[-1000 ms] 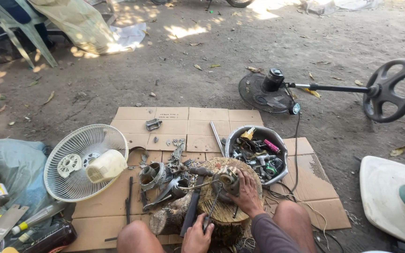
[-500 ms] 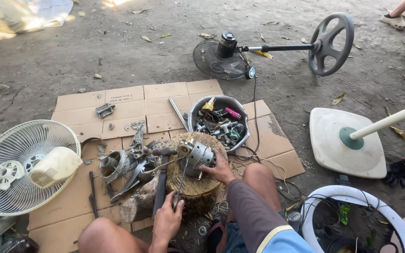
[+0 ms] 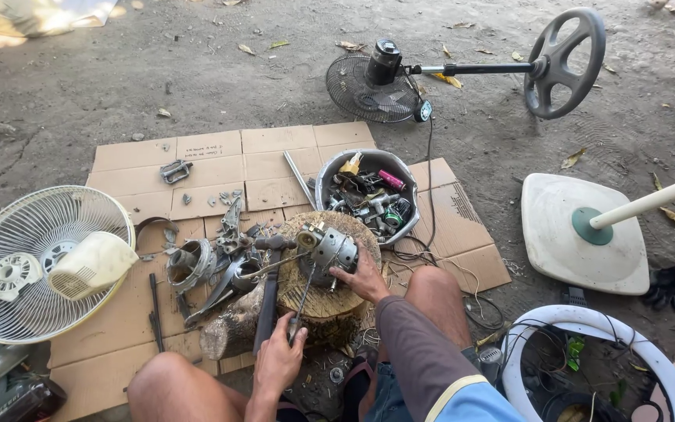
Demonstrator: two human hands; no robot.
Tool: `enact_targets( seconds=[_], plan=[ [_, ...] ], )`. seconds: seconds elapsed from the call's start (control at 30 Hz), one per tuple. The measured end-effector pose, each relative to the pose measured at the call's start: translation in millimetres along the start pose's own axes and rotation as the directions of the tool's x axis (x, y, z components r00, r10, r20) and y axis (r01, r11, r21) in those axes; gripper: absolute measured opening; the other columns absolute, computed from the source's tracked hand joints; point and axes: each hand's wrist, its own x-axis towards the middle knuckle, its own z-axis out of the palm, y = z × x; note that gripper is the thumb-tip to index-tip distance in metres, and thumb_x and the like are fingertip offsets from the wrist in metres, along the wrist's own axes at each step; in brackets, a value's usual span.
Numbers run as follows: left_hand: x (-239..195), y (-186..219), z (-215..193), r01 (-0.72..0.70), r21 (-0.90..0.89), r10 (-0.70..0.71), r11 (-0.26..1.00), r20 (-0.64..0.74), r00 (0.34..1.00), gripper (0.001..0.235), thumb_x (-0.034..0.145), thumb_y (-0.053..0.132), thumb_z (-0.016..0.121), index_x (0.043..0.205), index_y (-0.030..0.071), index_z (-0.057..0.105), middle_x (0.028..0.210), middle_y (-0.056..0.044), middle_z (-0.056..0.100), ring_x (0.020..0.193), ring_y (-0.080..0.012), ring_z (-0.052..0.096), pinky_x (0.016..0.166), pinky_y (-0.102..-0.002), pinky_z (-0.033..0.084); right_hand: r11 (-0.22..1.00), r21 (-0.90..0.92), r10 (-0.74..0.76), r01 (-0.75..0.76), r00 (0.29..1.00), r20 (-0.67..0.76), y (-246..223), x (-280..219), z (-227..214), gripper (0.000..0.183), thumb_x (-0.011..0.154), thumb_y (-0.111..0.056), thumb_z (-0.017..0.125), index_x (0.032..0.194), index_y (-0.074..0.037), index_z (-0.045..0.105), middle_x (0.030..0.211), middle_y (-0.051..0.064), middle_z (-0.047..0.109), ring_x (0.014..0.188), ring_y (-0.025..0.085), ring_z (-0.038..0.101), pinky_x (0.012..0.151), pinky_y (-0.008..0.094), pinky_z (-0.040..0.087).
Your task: The person sits on the ground and uses a hammer to strike and disassemble a fan motor casing placed on a wooden stump. They remove the outer plastic housing and continue to break apart the internal metal components, separating the parts and placing them into a nearby bucket.
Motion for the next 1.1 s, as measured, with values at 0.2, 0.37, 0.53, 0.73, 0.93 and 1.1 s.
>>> enact_targets(
  seconds=[0.2,0.37,0.53,0.73,0.93,1.1],
  plan=[
    [1.5,-0.8,1.5,0.007,0.002,-0.007,1.0,0.023,1.0,0.052,0.1,0.039,0.053,0.15,0.029,0.045,0.129,-0.004,0.074,0.107,-0.0309,0.077,0.095,-0.055,0.06,1.0,0.018,0.003,-0.003,1.0,-0.006,1.0,-0.9,0.6,0.116,0.077,-0.056,0.078,0.163,-0.023,0.008,0.164,0.022,0.028,0.147,0.043,0.035,0.119,0.064,0.032],
    [7.0,-5.8,6.5,-0.001,0.015,0.001,1.0,0.004,1.0,0.053,0.099,0.041,0.054,0.15,0.029,0.045,0.127,-0.005,0.075,0.106,-0.0324,0.077,0.094,-0.056,0.06,1.0,0.021,-0.012,0.012,1.0,-0.022,-0.5,-0.7,-0.2,0.117,0.076,-0.058,0.078,0.163,-0.022,0.009,0.163,0.022,0.03,0.146,0.044,0.036,0.119,0.063,0.033],
    [1.8,-2.8,3.2,0.015,0.013,-0.015,1.0,0.01,1.0,0.053,0.099,0.042,0.054,0.15,0.029,0.046,0.128,-0.004,0.074,0.109,-0.0317,0.076,0.094,-0.053,0.059,0.999,0.02,0.035,-0.035,0.999,-0.015,1.9,1.4,2.0,0.123,0.074,-0.055,0.081,0.164,-0.017,0.007,0.163,0.023,0.03,0.146,0.042,0.037,0.12,0.06,0.033],
    [-0.9,-1.9,1.7,-0.008,0.011,0.008,1.0,-0.001,1.0,0.053,0.098,0.041,0.055,0.148,0.027,0.048,0.126,-0.005,0.075,0.108,-0.0324,0.076,0.092,-0.05,0.059,0.999,0.048,0.01,-0.009,1.0,-0.03,3.3,1.5,1.5,0.123,0.071,-0.054,0.084,0.162,-0.012,0.013,0.157,0.026,0.039,0.141,0.042,0.045,0.119,0.055,0.038],
    [4.4,-5.6,6.5,0.009,0.028,-0.009,1.0,0.001,1.0,0.054,0.098,0.042,0.055,0.149,0.027,0.047,0.124,-0.004,0.076,0.104,-0.0319,0.077,0.09,-0.051,0.06,0.997,0.071,0.018,-0.016,0.999,-0.037,2.8,-2.9,5.6,0.129,0.068,-0.058,0.085,0.16,-0.006,0.01,0.153,0.029,0.042,0.138,0.043,0.048,0.118,0.05,0.039],
    [4.6,-5.5,6.1,0.016,0.043,-0.017,0.999,0.014,1.0,0.054,0.099,0.041,0.055,0.15,0.027,0.046,0.116,-0.003,0.08,0.097,-0.0289,0.08,0.087,-0.05,0.061,0.994,0.103,0.035,-0.032,0.999,-0.026,-3.3,-9.4,5.0,0.125,0.069,-0.057,0.083,0.156,-0.011,0.007,0.143,0.027,0.054,0.126,0.04,0.061,0.11,0.049,0.05]
  ],
)
